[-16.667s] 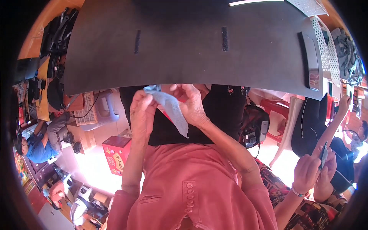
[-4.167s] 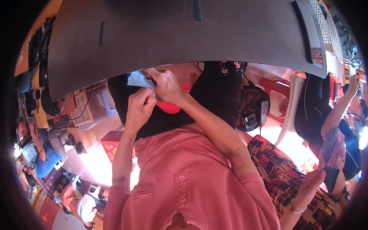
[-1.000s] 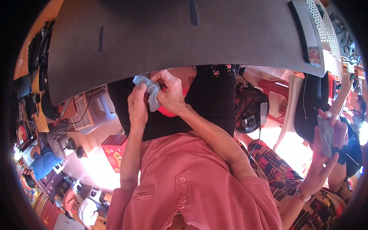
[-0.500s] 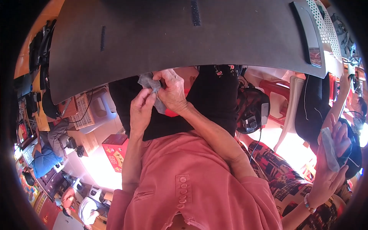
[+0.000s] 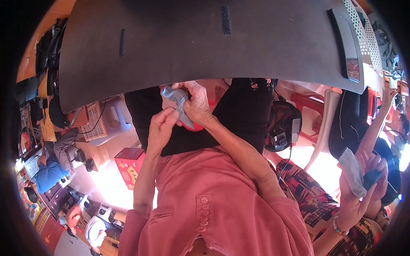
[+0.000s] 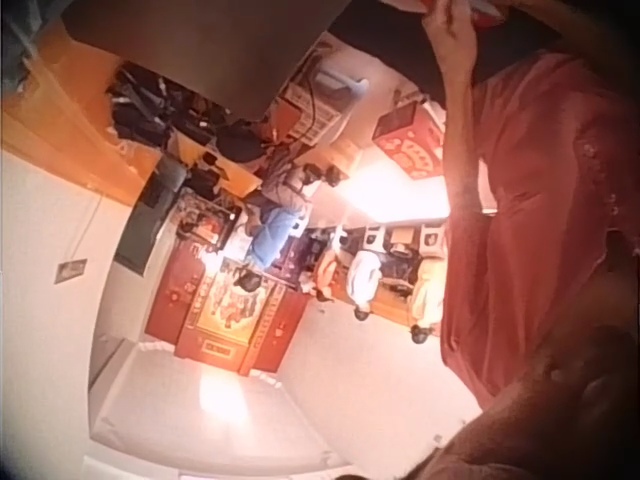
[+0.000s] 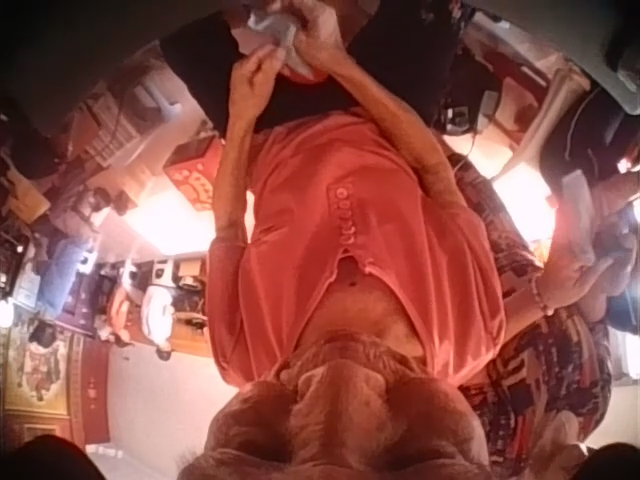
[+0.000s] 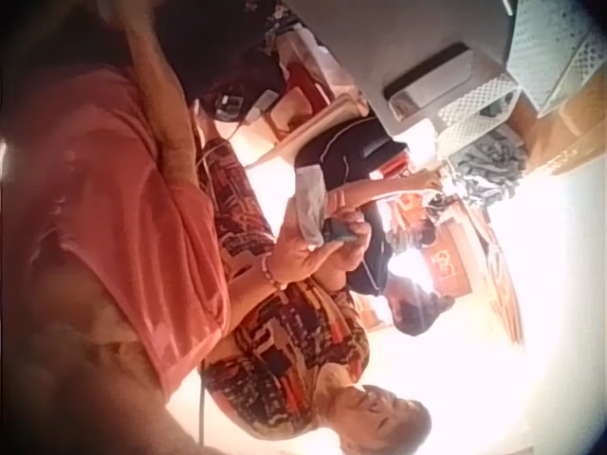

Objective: Processing and folding small pieces of fabric scraps at a workbench in a textile workshop.

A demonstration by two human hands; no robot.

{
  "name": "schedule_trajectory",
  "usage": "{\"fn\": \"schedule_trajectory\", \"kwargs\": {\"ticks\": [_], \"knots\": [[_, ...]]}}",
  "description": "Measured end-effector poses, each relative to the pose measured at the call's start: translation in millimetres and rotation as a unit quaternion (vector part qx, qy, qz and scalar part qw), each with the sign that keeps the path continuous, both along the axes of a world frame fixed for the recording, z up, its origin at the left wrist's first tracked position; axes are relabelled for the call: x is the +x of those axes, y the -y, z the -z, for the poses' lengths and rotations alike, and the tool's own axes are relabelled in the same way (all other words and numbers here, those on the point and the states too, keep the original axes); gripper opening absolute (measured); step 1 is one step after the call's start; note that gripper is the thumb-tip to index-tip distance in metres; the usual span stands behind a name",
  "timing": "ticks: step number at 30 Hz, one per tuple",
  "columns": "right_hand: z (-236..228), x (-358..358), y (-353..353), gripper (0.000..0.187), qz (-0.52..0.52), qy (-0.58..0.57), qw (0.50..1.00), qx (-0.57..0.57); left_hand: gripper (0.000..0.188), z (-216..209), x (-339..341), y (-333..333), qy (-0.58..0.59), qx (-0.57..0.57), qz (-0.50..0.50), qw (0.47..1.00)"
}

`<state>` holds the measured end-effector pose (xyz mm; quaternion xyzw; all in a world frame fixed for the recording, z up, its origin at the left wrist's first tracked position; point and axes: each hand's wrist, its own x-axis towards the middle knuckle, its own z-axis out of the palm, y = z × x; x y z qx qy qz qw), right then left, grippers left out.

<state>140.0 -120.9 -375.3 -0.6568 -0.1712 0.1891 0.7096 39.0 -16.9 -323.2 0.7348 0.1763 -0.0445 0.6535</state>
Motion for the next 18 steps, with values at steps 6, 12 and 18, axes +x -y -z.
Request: {"fn": "schedule_trajectory", "kwargs": {"ticks": [6,12,18], "knots": [[-6.2,-4.2,-0.8,0.027,0.002,0.045,0.999,0.001,0.018,9.7,18.9,3.5,-0.009,-0.096,-0.201,0.975],[-12.2,-4.6,0.3,0.019,0.033,0.089,0.995,-0.025,0.018,7.6,12.0,9.8,0.032,0.021,-0.119,0.992],[-12.5,-4.8,0.8,0.02,0.0,0.088,0.996,0.023,0.017,2.5,10.8,-4.5,-0.019,-0.002,-0.088,0.996]]}}
